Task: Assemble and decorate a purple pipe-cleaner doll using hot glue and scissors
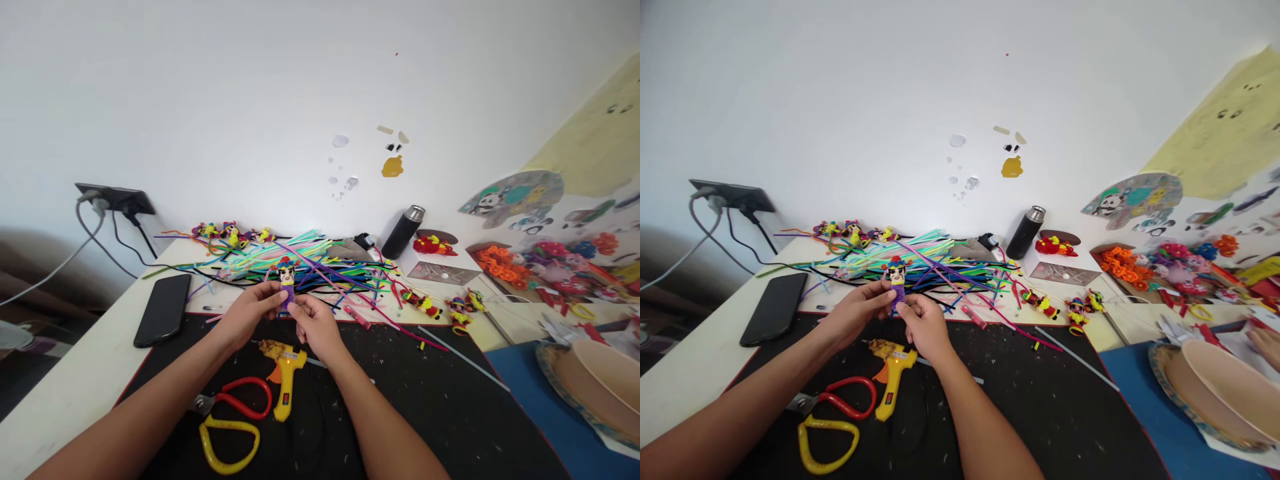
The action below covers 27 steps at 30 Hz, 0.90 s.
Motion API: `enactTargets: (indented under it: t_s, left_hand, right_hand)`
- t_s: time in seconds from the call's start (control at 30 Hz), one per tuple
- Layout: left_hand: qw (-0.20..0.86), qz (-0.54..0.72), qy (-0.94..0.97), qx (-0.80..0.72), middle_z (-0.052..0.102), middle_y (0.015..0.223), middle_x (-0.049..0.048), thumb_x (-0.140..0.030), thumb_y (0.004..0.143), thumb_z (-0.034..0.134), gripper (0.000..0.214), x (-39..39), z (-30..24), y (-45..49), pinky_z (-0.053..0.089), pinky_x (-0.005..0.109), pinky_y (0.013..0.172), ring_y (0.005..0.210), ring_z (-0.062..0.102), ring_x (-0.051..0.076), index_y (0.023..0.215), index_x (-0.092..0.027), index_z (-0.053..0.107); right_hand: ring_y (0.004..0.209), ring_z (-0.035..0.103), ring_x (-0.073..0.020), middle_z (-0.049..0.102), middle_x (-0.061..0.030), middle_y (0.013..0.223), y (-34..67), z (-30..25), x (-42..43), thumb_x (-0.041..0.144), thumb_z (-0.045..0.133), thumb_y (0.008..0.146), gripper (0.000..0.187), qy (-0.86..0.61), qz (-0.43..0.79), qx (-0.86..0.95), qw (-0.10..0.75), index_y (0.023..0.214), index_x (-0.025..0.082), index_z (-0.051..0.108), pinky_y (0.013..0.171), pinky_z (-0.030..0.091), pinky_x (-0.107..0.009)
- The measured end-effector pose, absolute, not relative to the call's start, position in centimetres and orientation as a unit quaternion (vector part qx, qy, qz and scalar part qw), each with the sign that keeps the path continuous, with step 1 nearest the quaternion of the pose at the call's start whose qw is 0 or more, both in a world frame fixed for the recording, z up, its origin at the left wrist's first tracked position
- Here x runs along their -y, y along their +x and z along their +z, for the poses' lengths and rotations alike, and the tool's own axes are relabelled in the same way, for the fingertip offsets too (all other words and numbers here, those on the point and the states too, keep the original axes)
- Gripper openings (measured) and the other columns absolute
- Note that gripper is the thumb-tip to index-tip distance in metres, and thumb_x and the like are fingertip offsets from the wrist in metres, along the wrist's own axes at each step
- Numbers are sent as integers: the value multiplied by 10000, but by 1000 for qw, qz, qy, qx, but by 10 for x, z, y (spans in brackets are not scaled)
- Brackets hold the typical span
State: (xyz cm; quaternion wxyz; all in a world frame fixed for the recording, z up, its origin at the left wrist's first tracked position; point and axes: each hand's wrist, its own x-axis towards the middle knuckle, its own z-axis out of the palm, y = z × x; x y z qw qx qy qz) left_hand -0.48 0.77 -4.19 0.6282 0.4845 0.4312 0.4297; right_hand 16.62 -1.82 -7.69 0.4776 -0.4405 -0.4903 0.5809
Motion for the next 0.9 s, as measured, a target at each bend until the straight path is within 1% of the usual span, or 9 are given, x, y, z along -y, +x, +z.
enactTargets:
  t_s: [0.17, 0.33, 0.53, 0.7, 0.8, 0.9]
  left_hand:
    - [630, 430, 479, -435, 583, 732, -21, -590, 772, 866, 460, -8, -42, -6, 379, 241, 579, 615, 472, 120, 905, -179, 710]
    - [628, 430, 485, -430, 577, 725, -15, -625, 818, 815, 460, -9, -45, -5, 375, 246, 576, 629, 488, 135, 865, -183, 695]
    - [629, 438, 471, -436, 597, 751, -4, -667, 776, 828, 512, -8, -42, -3, 388, 248, 585, 640, 489, 135, 858, -175, 715]
    - [626, 436, 469, -445, 607, 779, 11, -689, 768, 820, 537, -8, -42, -2, 404, 251, 592, 669, 508, 150, 882, -175, 715]
    - [627, 437, 468, -444, 608, 784, 8, -683, 762, 827, 533, -7, -42, -2, 402, 251, 587, 666, 508, 148, 880, -176, 715]
    - [636, 436, 466, -434, 601, 768, -9, -638, 737, 870, 501, -7, -41, -1, 401, 246, 585, 646, 500, 132, 861, -179, 711]
  right_hand:
    - [326, 373, -72, 476, 105, 500, 166, -78, 18, 587, 734, 858, 417, -440, 581, 491, 477, 947, 184, 673, 356, 261, -222]
    - [330, 380, -68, 481, 103, 523, 166, -76, 18, 571, 734, 855, 399, -439, 585, 492, 472, 946, 187, 668, 355, 255, -219]
    - [329, 383, -69, 472, 105, 520, 166, -74, 19, 563, 737, 853, 392, -438, 589, 491, 470, 930, 186, 663, 351, 243, -220]
    - [334, 382, -71, 485, 102, 524, 166, -74, 19, 583, 750, 840, 416, -441, 590, 487, 470, 942, 188, 665, 358, 260, -222]
    - [338, 384, -71, 495, 97, 530, 166, -74, 19, 572, 748, 843, 406, -439, 591, 487, 469, 945, 188, 666, 362, 265, -221]
    - [340, 381, -69, 498, 95, 530, 166, -75, 19, 561, 736, 847, 390, -438, 590, 488, 470, 937, 188, 667, 360, 271, -219]
